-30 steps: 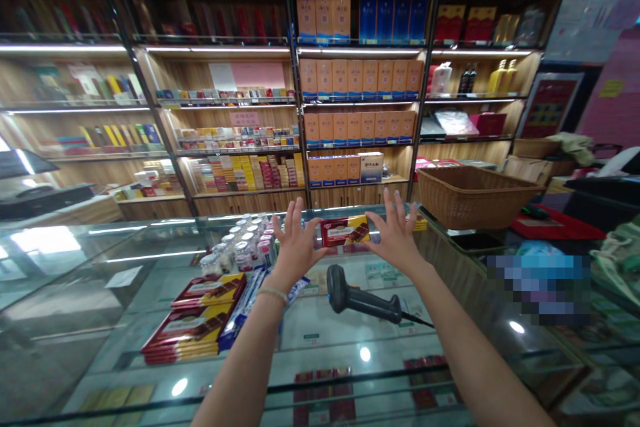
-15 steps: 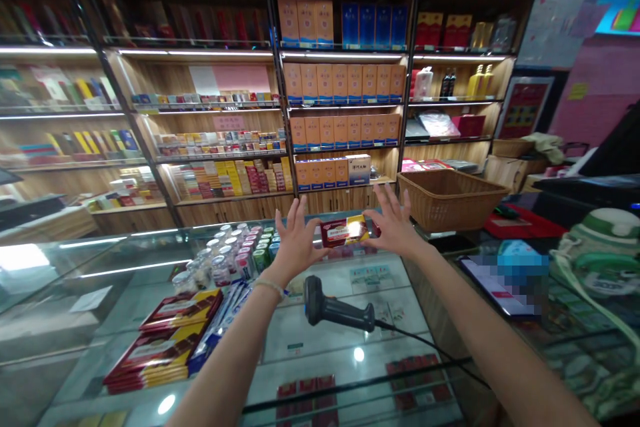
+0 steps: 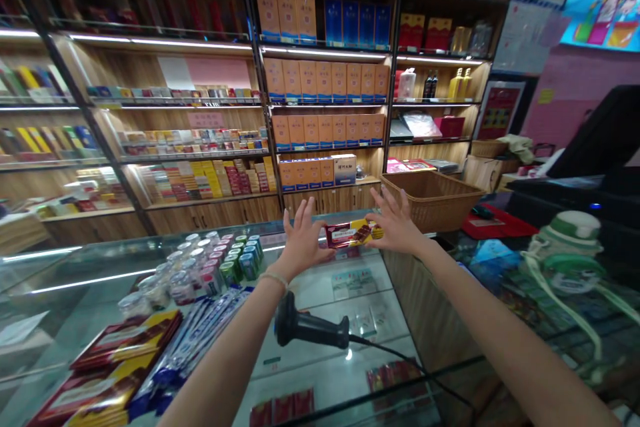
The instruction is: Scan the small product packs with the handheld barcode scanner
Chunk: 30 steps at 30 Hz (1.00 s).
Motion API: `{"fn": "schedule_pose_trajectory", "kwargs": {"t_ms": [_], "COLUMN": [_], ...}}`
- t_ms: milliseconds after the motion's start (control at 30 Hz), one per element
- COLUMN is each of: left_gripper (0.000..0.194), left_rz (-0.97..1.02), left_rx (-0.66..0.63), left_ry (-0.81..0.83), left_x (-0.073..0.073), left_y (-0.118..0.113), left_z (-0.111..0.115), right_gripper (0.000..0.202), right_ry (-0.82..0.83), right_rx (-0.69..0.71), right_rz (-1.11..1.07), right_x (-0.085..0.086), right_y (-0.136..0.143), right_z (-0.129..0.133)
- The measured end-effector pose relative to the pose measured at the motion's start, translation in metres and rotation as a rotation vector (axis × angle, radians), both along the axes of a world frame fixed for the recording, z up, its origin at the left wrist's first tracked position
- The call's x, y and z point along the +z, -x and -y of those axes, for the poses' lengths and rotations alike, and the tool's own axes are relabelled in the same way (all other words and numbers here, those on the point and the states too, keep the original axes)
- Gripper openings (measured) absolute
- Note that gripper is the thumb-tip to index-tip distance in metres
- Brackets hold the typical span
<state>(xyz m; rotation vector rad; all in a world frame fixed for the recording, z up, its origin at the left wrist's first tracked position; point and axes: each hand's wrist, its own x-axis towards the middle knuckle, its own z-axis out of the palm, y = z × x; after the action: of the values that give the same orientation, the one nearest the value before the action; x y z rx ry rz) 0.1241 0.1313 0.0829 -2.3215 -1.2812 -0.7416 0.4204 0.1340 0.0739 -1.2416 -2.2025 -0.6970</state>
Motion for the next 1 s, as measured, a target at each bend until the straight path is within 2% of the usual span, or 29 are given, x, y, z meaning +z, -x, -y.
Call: {"fn": "schedule_pose_trajectory", "kwargs": {"t_ms": [300, 633, 1000], "left_gripper": [0.062, 0.061, 0.059], "left_rz": [0.021, 0.039, 0.011], "left_rx": [-0.036, -0.094, -0.041], "left_ry": [0.100, 0.178, 0.194], "left_x": [-0.009, -0.025, -0.018], "left_y": [-0.039, -0.066, -0.080], "left_z": [-0.025, -0.044, -0.082], "right_gripper": [0.061, 0.063, 0.060], "right_ry": [0.038, 0.077, 0.074], "right_rx": [-0.028, -0.088, -0.083], "right_rz": [0.060, 0.105, 0.213], "right_x": [0.002, -0.014, -0.003], "right_y": [-0.039, -0.067, -0.071], "right_z": [-0.012, -0.022, -0.070]}}
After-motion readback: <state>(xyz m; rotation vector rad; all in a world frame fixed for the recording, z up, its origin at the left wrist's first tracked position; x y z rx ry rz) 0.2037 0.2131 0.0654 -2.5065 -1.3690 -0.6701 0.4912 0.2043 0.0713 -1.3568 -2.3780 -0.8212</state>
